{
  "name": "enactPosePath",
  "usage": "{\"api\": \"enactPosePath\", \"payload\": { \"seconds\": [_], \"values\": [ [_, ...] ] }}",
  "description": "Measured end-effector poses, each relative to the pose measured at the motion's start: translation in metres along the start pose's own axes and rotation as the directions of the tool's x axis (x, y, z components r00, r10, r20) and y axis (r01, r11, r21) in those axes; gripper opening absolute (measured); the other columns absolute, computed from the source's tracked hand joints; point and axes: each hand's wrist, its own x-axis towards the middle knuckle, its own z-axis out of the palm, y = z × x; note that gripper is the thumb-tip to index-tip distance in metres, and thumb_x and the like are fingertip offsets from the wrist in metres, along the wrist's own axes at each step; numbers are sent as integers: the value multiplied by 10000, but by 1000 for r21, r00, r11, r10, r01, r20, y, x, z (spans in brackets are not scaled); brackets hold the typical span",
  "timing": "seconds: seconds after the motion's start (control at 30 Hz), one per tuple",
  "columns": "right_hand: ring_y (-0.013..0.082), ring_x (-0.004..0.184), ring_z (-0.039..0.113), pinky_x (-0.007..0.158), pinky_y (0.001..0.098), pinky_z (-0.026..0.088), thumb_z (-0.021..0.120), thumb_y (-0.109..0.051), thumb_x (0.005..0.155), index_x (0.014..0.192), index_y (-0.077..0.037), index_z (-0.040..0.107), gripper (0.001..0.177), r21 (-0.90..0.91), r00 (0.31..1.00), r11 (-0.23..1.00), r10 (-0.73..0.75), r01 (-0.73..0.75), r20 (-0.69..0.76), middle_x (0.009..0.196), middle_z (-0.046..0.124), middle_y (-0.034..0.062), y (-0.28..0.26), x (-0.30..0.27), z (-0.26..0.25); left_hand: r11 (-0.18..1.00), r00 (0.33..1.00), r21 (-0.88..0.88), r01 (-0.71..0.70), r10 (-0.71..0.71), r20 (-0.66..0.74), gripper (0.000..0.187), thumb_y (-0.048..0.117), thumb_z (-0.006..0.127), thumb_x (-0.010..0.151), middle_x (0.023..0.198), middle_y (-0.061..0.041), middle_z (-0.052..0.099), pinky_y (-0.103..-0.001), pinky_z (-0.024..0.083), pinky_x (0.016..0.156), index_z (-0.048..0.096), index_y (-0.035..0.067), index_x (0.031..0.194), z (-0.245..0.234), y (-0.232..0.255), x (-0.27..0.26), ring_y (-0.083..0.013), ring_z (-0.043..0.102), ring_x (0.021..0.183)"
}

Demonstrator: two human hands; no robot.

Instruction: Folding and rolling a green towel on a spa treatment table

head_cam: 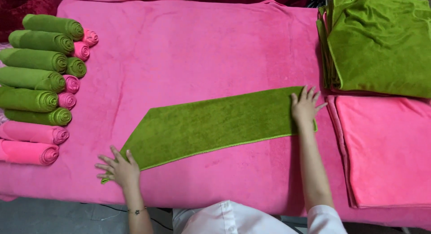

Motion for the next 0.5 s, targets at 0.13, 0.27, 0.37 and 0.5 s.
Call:
{"api": "enactPosePath", "payload": {
  "seconds": [0.13,0.27,0.37,0.5],
  "values": [
    [504,1566,243,1151,825,49,527,-481,1101,1660,-120,409,676,-4,979,981,-193,194,-71,1659,381,286,-106,-91,11,942,956,-188,-276,249,-157,513,102,677,1014,1471,-372,457,-731,332,1075,542,-3,1498,24,97,-32,-565,432,1395],
    [368,1613,187,1218,750,-2,395,-738,1014,1636,-337,394,740,64,856,885,-462,461,231,1742,268,107,-130,-134,23,904,898,-31,-427,427,100,722,611,407,1070,1763,-220,140,-782,20,1198,316,243,1685,47,169,-49,-548,106,1577],
    [340,1622,173,1247,701,-2,355,-788,1010,1644,-363,381,764,45,899,931,-363,363,244,1750,259,87,-82,-119,6,904,893,11,-428,421,159,778,729,330,1048,1785,-153,113,-709,-7,1250,276,299,1695,50,152,-34,-478,76,1608],
    [368,1618,188,1262,689,18,350,-779,1053,1651,-334,403,748,3,980,988,-154,155,126,1756,268,104,17,-97,-5,917,917,25,-399,398,33,780,677,437,1053,1735,-239,268,-698,188,1243,390,203,1671,23,96,-18,-528,219,1568]
  ]
}}
